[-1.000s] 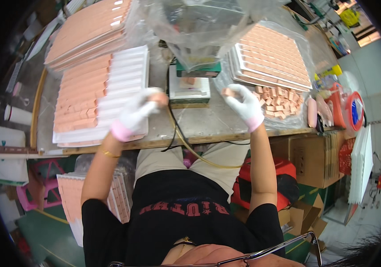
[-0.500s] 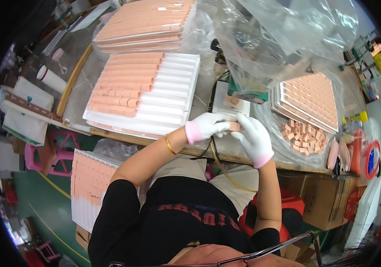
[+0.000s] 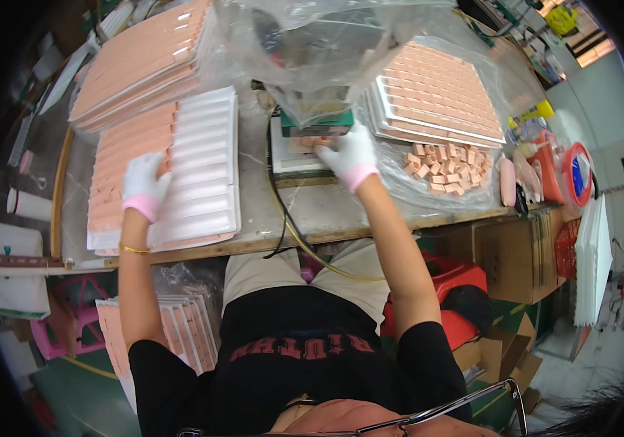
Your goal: Packaging small pink components into plastic trays.
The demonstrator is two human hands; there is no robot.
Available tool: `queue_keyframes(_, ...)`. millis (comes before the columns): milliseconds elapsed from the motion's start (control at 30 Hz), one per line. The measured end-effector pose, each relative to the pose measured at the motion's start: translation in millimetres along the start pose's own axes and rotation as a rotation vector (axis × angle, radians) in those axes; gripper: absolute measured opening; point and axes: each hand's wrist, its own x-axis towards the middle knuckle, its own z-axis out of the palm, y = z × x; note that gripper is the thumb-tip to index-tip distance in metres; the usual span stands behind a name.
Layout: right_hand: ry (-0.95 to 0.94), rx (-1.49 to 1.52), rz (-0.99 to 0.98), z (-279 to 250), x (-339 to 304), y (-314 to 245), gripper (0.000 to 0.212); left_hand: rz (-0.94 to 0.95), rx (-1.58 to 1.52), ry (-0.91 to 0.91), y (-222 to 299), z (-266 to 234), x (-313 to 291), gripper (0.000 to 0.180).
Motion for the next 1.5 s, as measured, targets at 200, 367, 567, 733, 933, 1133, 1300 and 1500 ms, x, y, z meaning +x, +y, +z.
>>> queue_keyframes(200,-0.017,-0.077,0.07,18,0,-7,0.042,0.07,0.013,-0.123,-34,1,-1,0.037)
queue_keyframes(367,0.227,-0.252,0.071,-49,-31,49,0.04,-0.45,-0.808,-0.116,-17,-19,-14,0.03)
queue_keyframes(567,-0.075,-0.614,0.268,-77,-67,109,0.038,-0.224,-1.233,-0.144,65,-3,1,0.033)
queue_keyframes(733,-0.092,0.78,0.3,-65,-54,-18,0.04,-0.158,-1.571,-0.569,154,28,0,0.04)
queue_keyframes(933,-0.144,0.425,-0.204,-35,-45,-52,0.037,-0.233,-1.591,-0.578,176,20,4,0.038)
queue_keyframes(1133,-0.133,0.722,-0.061,-23,-65,-41,0.04,-0.199,-1.982,-0.566,200,35,-1,0.051)
queue_keyframes(1300,-0.078,0.507,0.019,-14,-56,-50,0.029,-0.269,-1.763,-0.485,173,39,-7,0.058)
queue_keyframes(1500,0.067,0.088,0.0,-4,-15,17,0.023,0.007,-0.09,0.031,15,11,29,0.031)
